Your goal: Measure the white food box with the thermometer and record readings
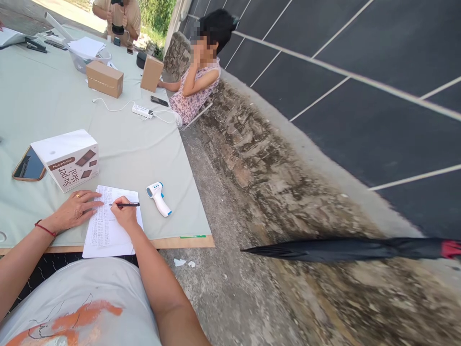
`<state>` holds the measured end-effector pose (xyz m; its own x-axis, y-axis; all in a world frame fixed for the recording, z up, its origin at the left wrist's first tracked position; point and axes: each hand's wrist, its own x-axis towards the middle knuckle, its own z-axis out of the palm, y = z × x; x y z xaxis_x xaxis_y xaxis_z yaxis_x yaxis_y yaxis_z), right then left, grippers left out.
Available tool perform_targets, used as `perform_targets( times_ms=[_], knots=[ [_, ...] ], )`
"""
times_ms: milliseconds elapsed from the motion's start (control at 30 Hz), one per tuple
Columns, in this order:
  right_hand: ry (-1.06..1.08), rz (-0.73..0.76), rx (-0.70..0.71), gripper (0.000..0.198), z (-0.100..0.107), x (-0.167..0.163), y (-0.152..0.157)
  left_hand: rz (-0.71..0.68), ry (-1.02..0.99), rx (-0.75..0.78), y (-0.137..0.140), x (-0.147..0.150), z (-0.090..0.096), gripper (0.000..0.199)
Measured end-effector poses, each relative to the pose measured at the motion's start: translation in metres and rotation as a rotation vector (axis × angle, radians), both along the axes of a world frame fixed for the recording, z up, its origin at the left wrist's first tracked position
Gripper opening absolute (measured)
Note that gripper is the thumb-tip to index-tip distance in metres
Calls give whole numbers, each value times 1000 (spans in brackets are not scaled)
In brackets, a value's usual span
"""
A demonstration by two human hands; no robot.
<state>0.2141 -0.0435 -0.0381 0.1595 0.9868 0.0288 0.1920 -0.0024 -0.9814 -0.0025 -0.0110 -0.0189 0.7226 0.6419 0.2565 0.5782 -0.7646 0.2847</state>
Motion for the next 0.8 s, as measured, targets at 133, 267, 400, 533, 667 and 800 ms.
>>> perform_targets(
  times_ms=[133, 267, 400, 533, 667, 800],
  knots=[
    [27, -18, 5, 8, 0, -1, 0, 9, -13, -21, 0, 0, 0, 36],
    [3, -25, 8, 8, -2, -1, 1, 9, -18, -26, 0, 0, 0, 37],
    [0, -11, 8, 8, -3, -1, 1, 5, -8, -3, 0, 0, 0, 37],
    [5, -12, -9, 8, -2, 0, 0, 1, 16, 29, 0, -1, 0, 37],
    [-10, -15, -5, 7, -2, 1, 0, 2, 21, 38, 0, -1, 0, 37],
    [-16, -20, -14, 6, -3, 1, 1, 7, -2, 22, 0, -1, 0, 36]
  ],
)
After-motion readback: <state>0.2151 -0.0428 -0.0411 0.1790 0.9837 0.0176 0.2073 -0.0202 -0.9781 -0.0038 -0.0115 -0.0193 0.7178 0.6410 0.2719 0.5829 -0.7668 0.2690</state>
